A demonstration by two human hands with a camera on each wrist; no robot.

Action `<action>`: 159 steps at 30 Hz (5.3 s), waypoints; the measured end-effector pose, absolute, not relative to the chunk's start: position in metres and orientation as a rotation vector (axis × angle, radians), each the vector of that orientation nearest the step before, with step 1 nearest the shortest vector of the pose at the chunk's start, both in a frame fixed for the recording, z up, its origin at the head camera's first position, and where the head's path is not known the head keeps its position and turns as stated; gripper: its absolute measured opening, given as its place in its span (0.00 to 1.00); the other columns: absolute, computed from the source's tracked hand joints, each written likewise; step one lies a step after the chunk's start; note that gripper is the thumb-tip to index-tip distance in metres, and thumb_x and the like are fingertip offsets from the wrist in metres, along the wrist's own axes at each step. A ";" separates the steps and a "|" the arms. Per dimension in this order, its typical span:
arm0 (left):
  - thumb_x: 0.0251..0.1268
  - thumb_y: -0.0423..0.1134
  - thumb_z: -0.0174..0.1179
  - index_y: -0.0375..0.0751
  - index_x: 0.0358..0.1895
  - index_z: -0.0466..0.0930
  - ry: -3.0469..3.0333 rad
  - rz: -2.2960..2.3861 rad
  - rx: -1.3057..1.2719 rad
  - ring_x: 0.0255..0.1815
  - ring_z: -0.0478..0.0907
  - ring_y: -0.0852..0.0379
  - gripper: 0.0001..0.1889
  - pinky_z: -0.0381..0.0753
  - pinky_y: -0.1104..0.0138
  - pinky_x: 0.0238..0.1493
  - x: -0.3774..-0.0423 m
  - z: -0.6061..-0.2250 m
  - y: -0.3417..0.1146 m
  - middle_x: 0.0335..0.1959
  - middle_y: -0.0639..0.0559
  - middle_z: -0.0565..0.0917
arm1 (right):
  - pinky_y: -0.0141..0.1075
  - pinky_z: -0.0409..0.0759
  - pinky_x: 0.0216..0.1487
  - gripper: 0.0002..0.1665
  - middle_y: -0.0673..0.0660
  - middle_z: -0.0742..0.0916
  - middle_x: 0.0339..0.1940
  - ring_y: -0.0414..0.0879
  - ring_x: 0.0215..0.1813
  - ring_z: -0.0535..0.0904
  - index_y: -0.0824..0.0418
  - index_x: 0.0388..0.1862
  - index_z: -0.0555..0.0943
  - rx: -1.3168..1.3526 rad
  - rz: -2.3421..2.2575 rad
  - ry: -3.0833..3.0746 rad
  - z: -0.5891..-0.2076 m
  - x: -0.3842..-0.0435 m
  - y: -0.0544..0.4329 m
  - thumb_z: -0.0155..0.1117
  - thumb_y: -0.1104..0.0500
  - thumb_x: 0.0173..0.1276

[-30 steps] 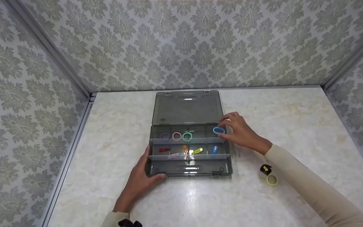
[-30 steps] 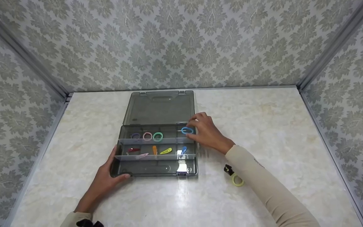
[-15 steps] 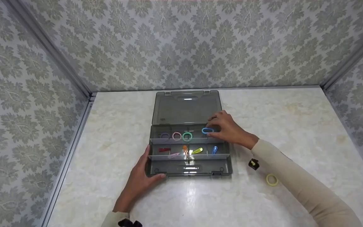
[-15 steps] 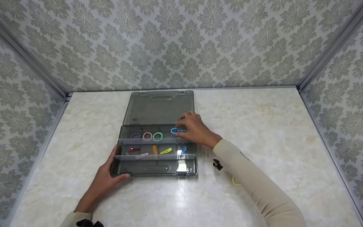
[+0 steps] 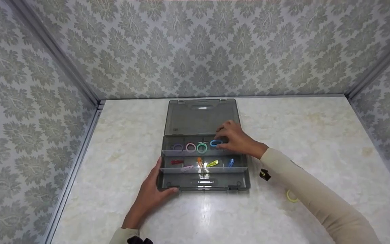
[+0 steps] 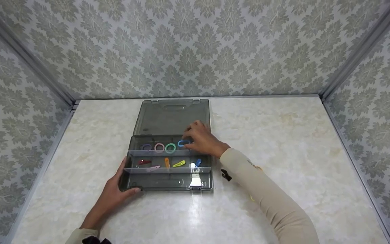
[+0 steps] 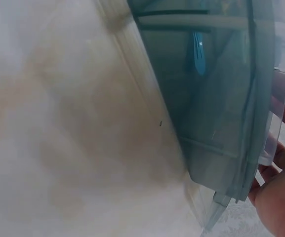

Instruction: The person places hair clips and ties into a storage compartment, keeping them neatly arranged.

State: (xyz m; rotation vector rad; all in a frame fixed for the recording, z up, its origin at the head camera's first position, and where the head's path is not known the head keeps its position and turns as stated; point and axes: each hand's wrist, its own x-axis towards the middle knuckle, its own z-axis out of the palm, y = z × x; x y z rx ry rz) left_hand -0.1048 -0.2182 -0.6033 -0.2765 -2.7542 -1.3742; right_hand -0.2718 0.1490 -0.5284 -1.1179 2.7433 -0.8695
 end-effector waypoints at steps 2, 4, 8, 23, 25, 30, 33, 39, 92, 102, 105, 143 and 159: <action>0.58 0.58 0.85 0.44 0.92 0.48 -2.750 -1.369 -0.283 0.87 0.60 0.33 0.67 0.64 0.38 0.84 -0.105 -0.604 -0.218 0.89 0.37 0.60 | 0.65 0.70 0.70 0.15 0.66 0.84 0.66 0.63 0.68 0.71 0.61 0.51 0.94 -1.096 -0.870 2.733 -0.529 -0.273 0.147 0.84 0.56 0.70; 0.58 0.58 0.85 0.44 0.92 0.48 -2.746 -1.361 -0.287 0.87 0.61 0.33 0.67 0.64 0.38 0.83 -0.104 -0.604 -0.218 0.89 0.36 0.60 | 0.65 0.69 0.70 0.15 0.66 0.84 0.67 0.63 0.69 0.70 0.61 0.52 0.94 -1.078 -0.861 2.725 -0.529 -0.274 0.145 0.84 0.55 0.70; 0.57 0.58 0.85 0.44 0.92 0.48 -2.747 -1.360 -0.282 0.87 0.61 0.34 0.67 0.65 0.38 0.83 -0.104 -0.604 -0.219 0.89 0.37 0.61 | 0.66 0.68 0.72 0.17 0.66 0.83 0.69 0.65 0.72 0.69 0.60 0.54 0.94 -1.076 -0.820 2.711 -0.528 -0.275 0.142 0.84 0.54 0.70; 0.54 0.62 0.85 0.49 0.93 0.46 -2.791 -1.428 -0.189 0.89 0.57 0.38 0.70 0.59 0.42 0.87 -0.104 -0.602 -0.218 0.90 0.41 0.58 | 0.67 0.59 0.78 0.18 0.65 0.79 0.74 0.62 0.78 0.64 0.59 0.55 0.94 -1.081 -0.908 2.674 -0.531 -0.276 0.153 0.83 0.53 0.71; 0.54 0.63 0.85 0.49 0.93 0.46 -2.793 -1.426 -0.189 0.89 0.57 0.38 0.70 0.59 0.42 0.87 -0.104 -0.601 -0.218 0.90 0.41 0.58 | 0.67 0.58 0.79 0.16 0.65 0.80 0.73 0.62 0.78 0.64 0.60 0.54 0.94 -1.088 -0.932 2.688 -0.533 -0.275 0.159 0.83 0.54 0.72; 0.54 0.64 0.85 0.48 0.93 0.46 -2.790 -1.428 -0.189 0.89 0.58 0.38 0.70 0.59 0.42 0.87 -0.104 -0.601 -0.219 0.90 0.41 0.58 | 0.68 0.57 0.78 0.14 0.67 0.81 0.72 0.64 0.77 0.65 0.62 0.52 0.94 -1.099 -0.968 2.734 -0.536 -0.270 0.177 0.81 0.56 0.74; 0.54 0.64 0.85 0.48 0.93 0.46 -2.785 -1.430 -0.190 0.89 0.58 0.37 0.70 0.59 0.41 0.86 -0.103 -0.601 -0.219 0.90 0.41 0.58 | 0.69 0.57 0.78 0.12 0.67 0.80 0.71 0.65 0.77 0.65 0.63 0.52 0.93 -1.093 -0.995 2.745 -0.536 -0.267 0.189 0.80 0.58 0.74; 0.55 0.62 0.85 0.48 0.93 0.46 -2.776 -1.432 -0.204 0.88 0.59 0.37 0.70 0.60 0.41 0.86 -0.103 -0.602 -0.220 0.90 0.40 0.59 | 0.69 0.59 0.75 0.12 0.66 0.81 0.69 0.66 0.76 0.66 0.63 0.51 0.92 -1.098 -1.059 2.773 -0.540 -0.261 0.213 0.79 0.58 0.75; 0.55 0.64 0.84 0.51 0.93 0.46 -2.805 -1.444 -0.147 0.90 0.56 0.38 0.70 0.58 0.42 0.87 -0.106 -0.602 -0.216 0.91 0.42 0.56 | 0.12 0.59 0.66 0.21 0.59 0.81 0.72 0.54 0.77 0.65 0.59 0.65 0.89 -0.455 -1.403 2.843 -0.584 -0.160 0.358 0.78 0.56 0.76; 0.56 0.64 0.84 0.50 0.93 0.45 -2.805 -1.444 -0.156 0.89 0.57 0.37 0.69 0.58 0.41 0.87 -0.104 -0.602 -0.216 0.90 0.41 0.57 | 0.13 0.61 0.68 0.24 0.63 0.81 0.71 0.52 0.74 0.65 0.62 0.63 0.89 -0.556 -1.477 2.895 -0.594 -0.147 0.372 0.80 0.69 0.69; 0.56 0.64 0.83 0.51 0.93 0.45 -2.803 -1.444 -0.158 0.89 0.57 0.37 0.69 0.59 0.41 0.87 -0.104 -0.602 -0.216 0.90 0.41 0.58 | 0.13 0.62 0.68 0.24 0.63 0.81 0.72 0.48 0.74 0.65 0.63 0.63 0.89 -0.556 -1.493 2.908 -0.596 -0.142 0.377 0.80 0.71 0.68; 0.55 0.63 0.84 0.48 0.93 0.46 -2.791 -1.433 -0.179 0.90 0.56 0.39 0.70 0.58 0.42 0.87 -0.104 -0.601 -0.218 0.91 0.43 0.57 | 0.25 0.62 0.67 0.22 0.69 0.85 0.64 0.59 0.70 0.70 0.62 0.51 0.91 -0.755 -1.402 3.065 -0.574 -0.168 0.358 0.83 0.76 0.59; 0.54 0.63 0.85 0.48 0.93 0.47 -2.780 -1.436 -0.154 0.89 0.56 0.39 0.70 0.58 0.42 0.87 -0.103 -0.601 -0.219 0.91 0.43 0.58 | 0.63 0.67 0.69 0.17 0.65 0.84 0.67 0.61 0.73 0.69 0.61 0.52 0.91 -0.832 -1.383 2.927 -0.549 -0.218 0.312 0.84 0.67 0.65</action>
